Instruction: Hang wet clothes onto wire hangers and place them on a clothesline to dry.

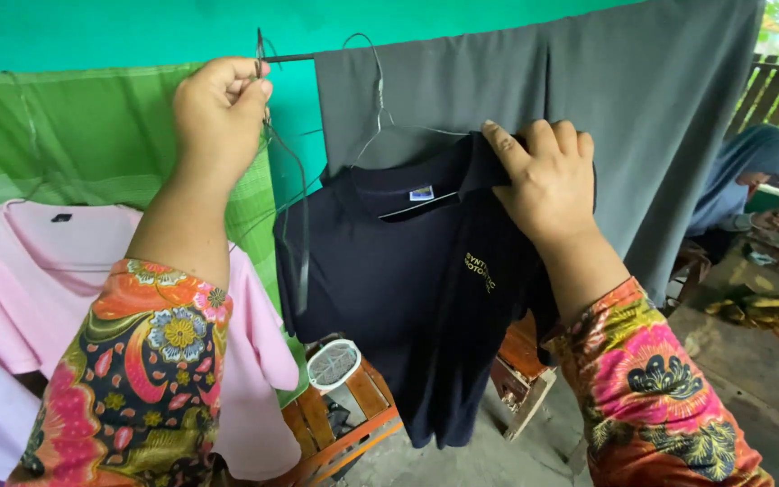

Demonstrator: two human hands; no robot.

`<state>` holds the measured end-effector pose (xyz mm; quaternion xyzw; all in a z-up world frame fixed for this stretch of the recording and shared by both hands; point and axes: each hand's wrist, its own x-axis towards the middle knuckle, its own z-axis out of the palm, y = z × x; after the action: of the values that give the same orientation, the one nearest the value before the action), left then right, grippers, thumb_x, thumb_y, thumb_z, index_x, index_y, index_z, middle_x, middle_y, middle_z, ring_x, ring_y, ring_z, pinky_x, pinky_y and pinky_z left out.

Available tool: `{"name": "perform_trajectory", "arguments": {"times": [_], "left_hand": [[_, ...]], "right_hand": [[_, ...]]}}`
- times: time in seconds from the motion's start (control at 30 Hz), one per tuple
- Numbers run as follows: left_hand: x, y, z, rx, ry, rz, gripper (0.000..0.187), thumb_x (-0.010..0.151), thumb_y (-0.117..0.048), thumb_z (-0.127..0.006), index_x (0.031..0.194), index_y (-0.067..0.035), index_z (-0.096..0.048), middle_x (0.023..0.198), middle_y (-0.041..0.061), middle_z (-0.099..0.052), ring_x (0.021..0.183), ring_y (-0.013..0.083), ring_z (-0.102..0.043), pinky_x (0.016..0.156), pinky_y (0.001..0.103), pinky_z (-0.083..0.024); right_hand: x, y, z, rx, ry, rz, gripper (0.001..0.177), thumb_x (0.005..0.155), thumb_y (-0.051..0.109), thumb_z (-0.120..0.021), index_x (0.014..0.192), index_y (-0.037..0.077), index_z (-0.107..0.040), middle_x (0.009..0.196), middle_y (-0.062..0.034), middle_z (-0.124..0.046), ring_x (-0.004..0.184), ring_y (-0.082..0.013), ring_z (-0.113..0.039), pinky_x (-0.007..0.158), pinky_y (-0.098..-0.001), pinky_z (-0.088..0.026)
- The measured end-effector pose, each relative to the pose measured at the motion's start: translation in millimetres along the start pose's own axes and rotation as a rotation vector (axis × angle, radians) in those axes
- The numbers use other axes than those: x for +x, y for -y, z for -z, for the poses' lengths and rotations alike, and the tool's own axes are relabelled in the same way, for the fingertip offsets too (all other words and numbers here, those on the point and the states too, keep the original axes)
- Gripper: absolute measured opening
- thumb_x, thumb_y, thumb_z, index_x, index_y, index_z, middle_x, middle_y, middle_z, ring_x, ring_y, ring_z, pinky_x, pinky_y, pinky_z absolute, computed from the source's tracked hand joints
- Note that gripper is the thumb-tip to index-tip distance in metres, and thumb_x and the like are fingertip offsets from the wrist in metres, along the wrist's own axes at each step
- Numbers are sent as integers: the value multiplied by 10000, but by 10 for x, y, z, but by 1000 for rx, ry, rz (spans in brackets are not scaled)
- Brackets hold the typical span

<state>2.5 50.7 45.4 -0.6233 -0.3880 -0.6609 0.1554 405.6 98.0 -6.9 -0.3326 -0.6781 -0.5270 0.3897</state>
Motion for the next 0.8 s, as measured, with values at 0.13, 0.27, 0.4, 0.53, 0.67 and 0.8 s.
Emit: {"name": "perform_trajectory", "arguments": {"times": [0.13, 0.27, 0.4, 0.53, 0.67, 0.8], "left_hand": [[146, 91, -100, 102, -6, -115, 149, 962, -56, -728, 1093, -90, -790, 751, 1, -689, 639, 91, -618, 559, 294, -512], [290, 319, -244, 184, -50, -170, 55, 920, -80, -770, 974, -92, -774, 748, 0, -748, 641, 77, -657, 562, 290, -501], [176, 332, -170, 249, -32, -145, 69, 941, -115, -792, 983, -72, -759, 821, 31, -778, 710, 124, -716, 592, 328, -549], [22, 68, 11, 122, 11, 27, 64, 1003, -101, -731, 1053, -87, -769, 852, 11, -738, 702, 96, -669, 567, 294, -595], [-159, -32, 164, -40, 91, 102, 126, 1050, -9, -616, 1111, -34, -723, 852, 43, -699, 606, 102, -618, 480, 274, -566], [-290, -320, 156, -42, 104, 188, 98, 1034, -26, -658, 1093, -65, -727, 891, 31, -729, 659, 95, -642, 564, 241, -613]], "right_hand": [[3, 42, 36, -10, -27, -14, 910, 548, 422, -929, 1421, 298, -702, 952, -43, -511, 844, -289, -501, 718, -415, -401], [11, 94, 90, -24, -125, -4, 824, 579, 376, -937, 1374, 281, -741, 931, -42, -500, 806, -278, -483, 684, -400, -390], [-113, 87, 37, 18, -68, -16, 744, 657, 327, -872, 1385, 273, -726, 927, -54, -494, 811, -300, -483, 691, -415, -389], [-206, 67, 21, 30, 28, -24, 779, 665, 389, -858, 1417, 279, -688, 919, -56, -506, 818, -306, -490, 686, -427, -391], [-292, 99, -47, 17, 89, -4, 877, 618, 381, -869, 1455, 266, -635, 945, -49, -520, 838, -296, -509, 692, -419, -414], [-367, 136, -67, 21, 187, -24, 891, 639, 422, -854, 1478, 256, -605, 953, -43, -544, 880, -300, -532, 721, -422, -432]]}}
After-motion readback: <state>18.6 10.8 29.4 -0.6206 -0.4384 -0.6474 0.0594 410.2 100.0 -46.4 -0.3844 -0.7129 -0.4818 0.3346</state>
